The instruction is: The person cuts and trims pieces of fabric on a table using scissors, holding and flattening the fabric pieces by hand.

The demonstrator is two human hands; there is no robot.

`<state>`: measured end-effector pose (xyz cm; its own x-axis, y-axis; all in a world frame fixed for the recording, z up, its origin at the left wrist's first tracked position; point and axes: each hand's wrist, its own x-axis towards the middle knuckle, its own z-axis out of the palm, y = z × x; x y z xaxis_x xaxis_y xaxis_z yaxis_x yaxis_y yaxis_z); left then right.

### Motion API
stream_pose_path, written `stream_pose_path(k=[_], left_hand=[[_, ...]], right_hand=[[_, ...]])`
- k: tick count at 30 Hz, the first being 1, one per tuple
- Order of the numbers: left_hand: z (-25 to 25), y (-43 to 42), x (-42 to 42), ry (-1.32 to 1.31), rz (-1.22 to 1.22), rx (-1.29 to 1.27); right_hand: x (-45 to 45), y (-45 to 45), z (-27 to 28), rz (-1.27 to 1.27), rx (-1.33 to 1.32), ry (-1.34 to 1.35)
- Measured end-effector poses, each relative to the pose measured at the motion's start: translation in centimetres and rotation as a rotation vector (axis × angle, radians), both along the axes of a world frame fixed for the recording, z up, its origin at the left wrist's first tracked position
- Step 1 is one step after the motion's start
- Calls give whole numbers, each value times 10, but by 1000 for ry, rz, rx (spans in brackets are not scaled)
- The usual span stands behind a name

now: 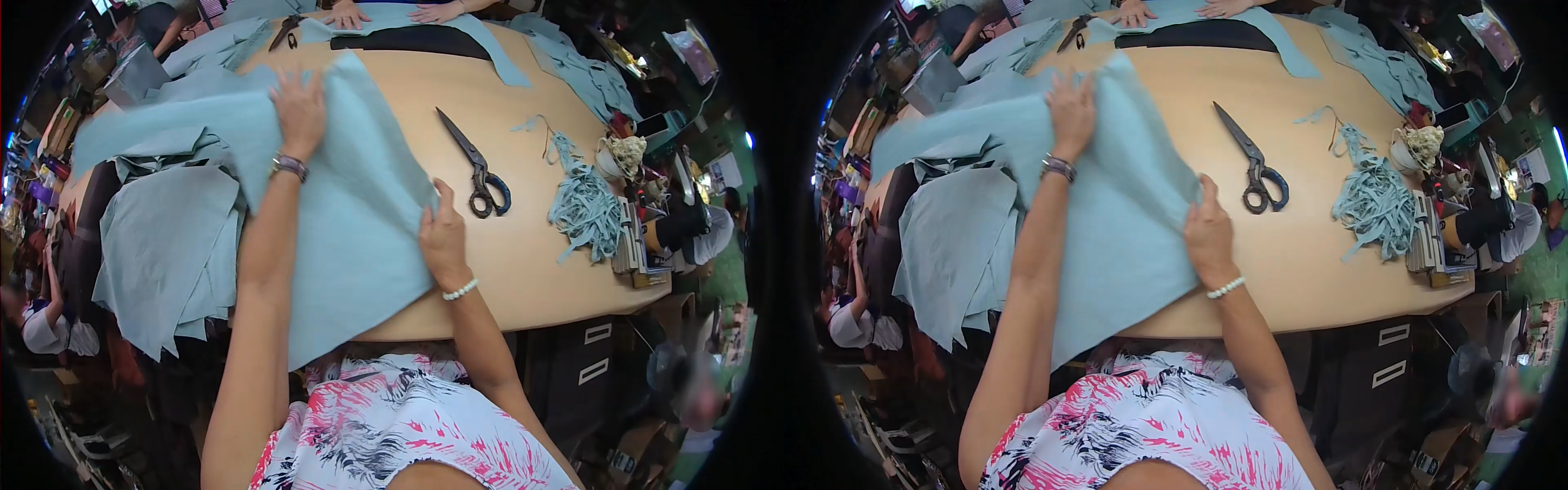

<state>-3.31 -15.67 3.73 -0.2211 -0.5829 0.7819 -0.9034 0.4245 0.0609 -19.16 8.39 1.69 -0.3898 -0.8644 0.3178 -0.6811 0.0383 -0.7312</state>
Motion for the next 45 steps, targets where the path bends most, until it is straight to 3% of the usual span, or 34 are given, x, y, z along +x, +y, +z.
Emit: stream_pose_path(k=[2,5,11,14,17,20,23,29,34,36,38,41,45], left_hand=[[-35,24,-22,6,-123,202],[-68,67,-37,-66,-233,446],[-65,91,-19,-136,-241,533],[-63,98,-12,-123,-281,552],[-7,148,-28,406,-634,1167],[13,185,-58,300,-651,1309],[-7,177,-68,541,-865,1401],[0,164,-66,535,-1035,1503],[-11,164,-71,705,-898,1485],[-21,171,-68,601,-804,1273],[-39,179,-64,270,-709,838],[-51,197,-51,-253,-558,478],[-51,202,-32,-264,-591,539]], right_hand=[[-15,13,-8,-127,128,242],[-13,13,-7,-82,-53,586],[17,29,-21,321,194,528],[18,30,-21,268,206,552],[22,29,-14,236,126,591],[25,26,-22,191,75,633],[23,26,-27,174,55,583],[16,23,-23,104,-41,695],[-14,13,-13,96,-30,671],[-49,-1,-20,-41,-33,680],[-86,-11,-30,-129,-93,694],[-94,-2,-31,-124,-81,671],[-99,11,-23,-106,40,659]])
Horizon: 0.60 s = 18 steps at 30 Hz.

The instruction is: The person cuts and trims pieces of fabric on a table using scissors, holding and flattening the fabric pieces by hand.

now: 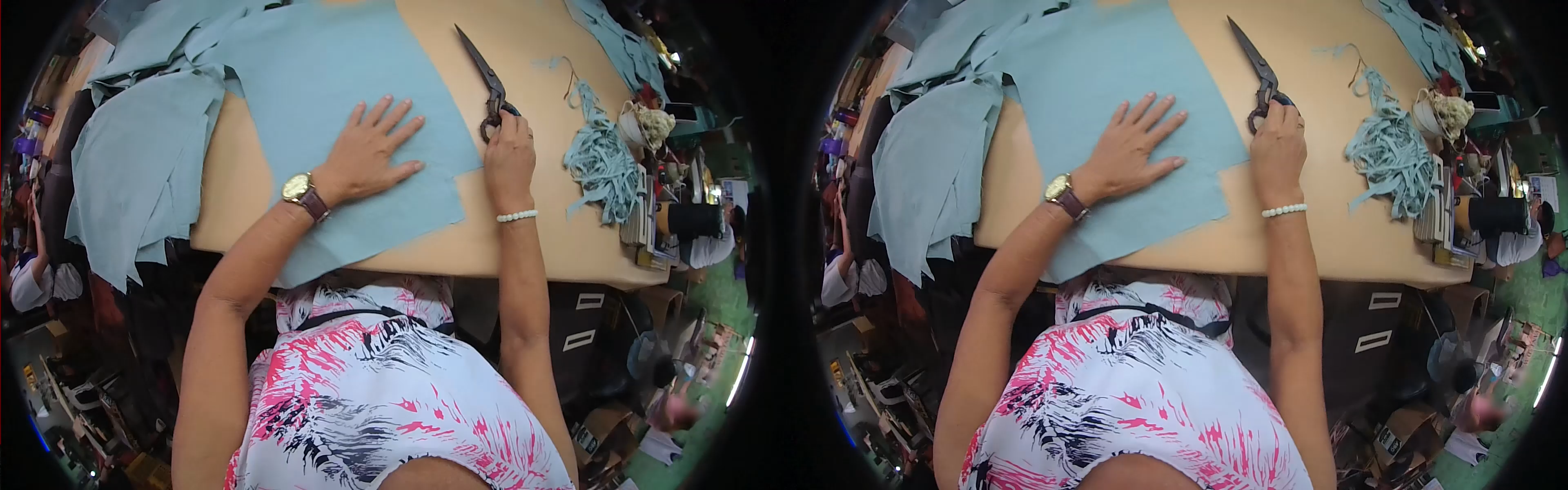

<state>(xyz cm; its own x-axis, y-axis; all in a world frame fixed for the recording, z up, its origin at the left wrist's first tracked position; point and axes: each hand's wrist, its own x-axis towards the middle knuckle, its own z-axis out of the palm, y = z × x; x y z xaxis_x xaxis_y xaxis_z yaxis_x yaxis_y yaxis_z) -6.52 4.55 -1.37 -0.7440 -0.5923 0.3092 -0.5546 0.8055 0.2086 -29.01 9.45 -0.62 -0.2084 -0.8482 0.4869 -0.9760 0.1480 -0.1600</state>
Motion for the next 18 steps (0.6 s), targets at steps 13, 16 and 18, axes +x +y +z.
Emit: stream_pose_path(k=[13,16,18], left_hand=[[18,60,-54,60,-144,126],[16,64,-53,109,-121,68],[18,63,-54,108,-112,73]], right_hand=[[-19,152,74,8,771,-1160],[-7,186,80,-66,896,-1338],[1,206,77,-109,914,-1402]])
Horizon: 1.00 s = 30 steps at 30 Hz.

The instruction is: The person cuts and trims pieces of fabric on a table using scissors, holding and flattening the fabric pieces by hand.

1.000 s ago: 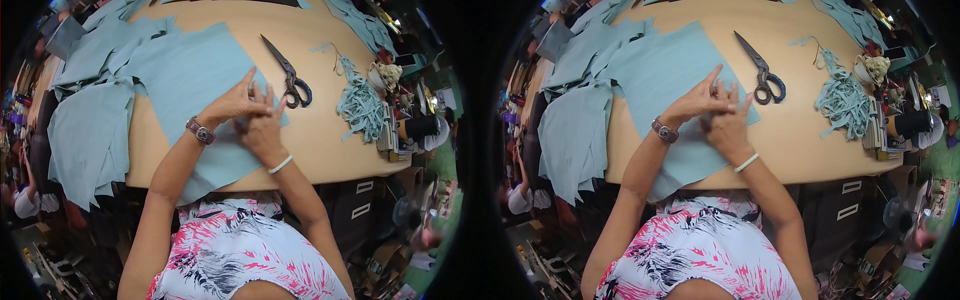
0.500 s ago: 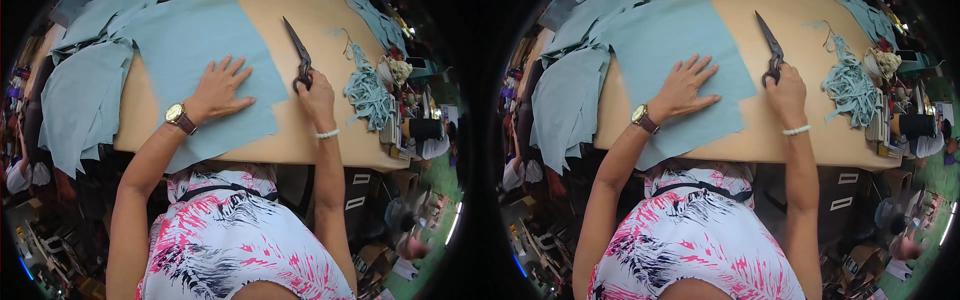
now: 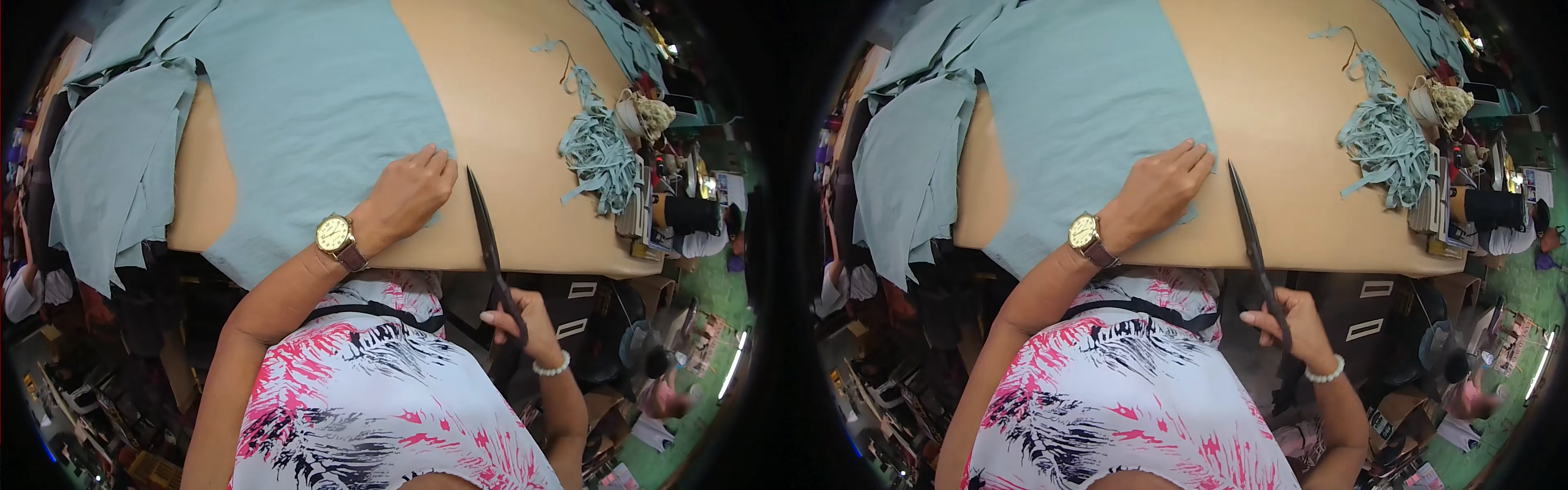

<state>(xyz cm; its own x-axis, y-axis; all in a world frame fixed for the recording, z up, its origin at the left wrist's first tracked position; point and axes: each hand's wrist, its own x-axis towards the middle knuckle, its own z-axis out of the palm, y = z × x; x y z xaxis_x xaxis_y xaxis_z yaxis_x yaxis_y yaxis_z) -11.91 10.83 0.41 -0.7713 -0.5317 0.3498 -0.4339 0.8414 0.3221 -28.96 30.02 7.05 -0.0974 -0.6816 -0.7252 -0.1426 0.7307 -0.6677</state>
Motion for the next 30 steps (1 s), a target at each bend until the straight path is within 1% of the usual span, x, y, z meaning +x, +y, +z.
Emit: stream_pose_path(k=[1,3,6,9,12,18,24,30], left_hand=[[1,0,-1,-4,15,5],[2,2,-2,-14,45,18],[-6,4,-2,53,28,-69],[-7,9,-2,140,31,-87],[-7,10,-1,231,14,-140],[-4,16,0,159,-26,-99],[-4,19,1,157,-27,-82],[-4,19,2,166,-27,-72]], right_hand=[[3,5,1,-55,55,-33],[2,18,0,-135,28,-146],[7,27,1,-125,-81,-254],[9,29,-6,-47,-89,-238],[15,15,-1,-16,-62,-170],[17,-6,-12,22,-98,-88],[20,-11,-17,-35,-145,-111],[23,-14,-15,-36,-157,-104]])
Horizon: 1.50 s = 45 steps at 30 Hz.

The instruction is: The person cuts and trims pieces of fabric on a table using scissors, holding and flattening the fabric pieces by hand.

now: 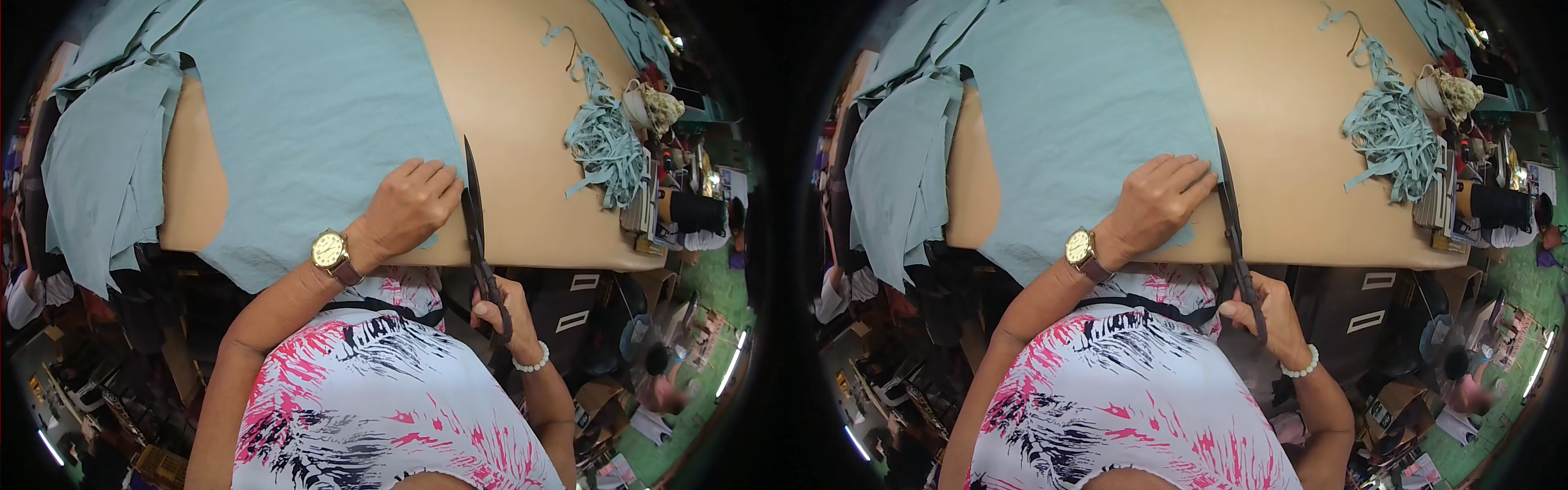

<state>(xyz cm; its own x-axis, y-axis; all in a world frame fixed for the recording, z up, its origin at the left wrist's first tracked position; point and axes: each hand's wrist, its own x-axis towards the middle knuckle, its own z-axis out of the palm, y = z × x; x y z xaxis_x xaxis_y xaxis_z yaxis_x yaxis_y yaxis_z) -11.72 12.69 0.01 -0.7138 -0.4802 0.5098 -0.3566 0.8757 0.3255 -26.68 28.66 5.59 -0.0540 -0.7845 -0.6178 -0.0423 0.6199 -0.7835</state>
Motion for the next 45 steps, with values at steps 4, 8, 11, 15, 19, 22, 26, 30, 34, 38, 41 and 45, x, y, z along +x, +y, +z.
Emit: stream_pose_path(k=[4,8,11,15,19,22,26,30,34,38,41,45], left_hand=[[-1,0,-1,21,1,-2],[-1,-1,-1,49,8,-20],[-2,-1,-2,64,10,-28],[-2,-2,-1,45,2,-20],[-3,-2,-1,57,5,-34],[-3,-2,-1,51,13,-24],[-7,-3,-2,78,36,1],[-5,-3,0,74,25,27],[-3,1,2,77,2,35],[-3,5,4,81,-11,52],[-2,8,4,93,-10,65],[2,10,5,93,-3,71]], right_hand=[[-1,3,-3,-4,10,10],[1,3,-2,-38,33,6],[2,5,-1,-61,42,4],[1,8,1,-65,76,32],[0,10,2,-72,98,37],[-1,11,2,-60,128,52],[-5,10,7,-34,171,54],[-8,11,7,-56,61,-100],[-9,1,8,-31,57,-56],[-9,-5,6,-27,61,-36],[-6,-8,5,-30,55,-21],[-1,-10,2,-7,38,51]])
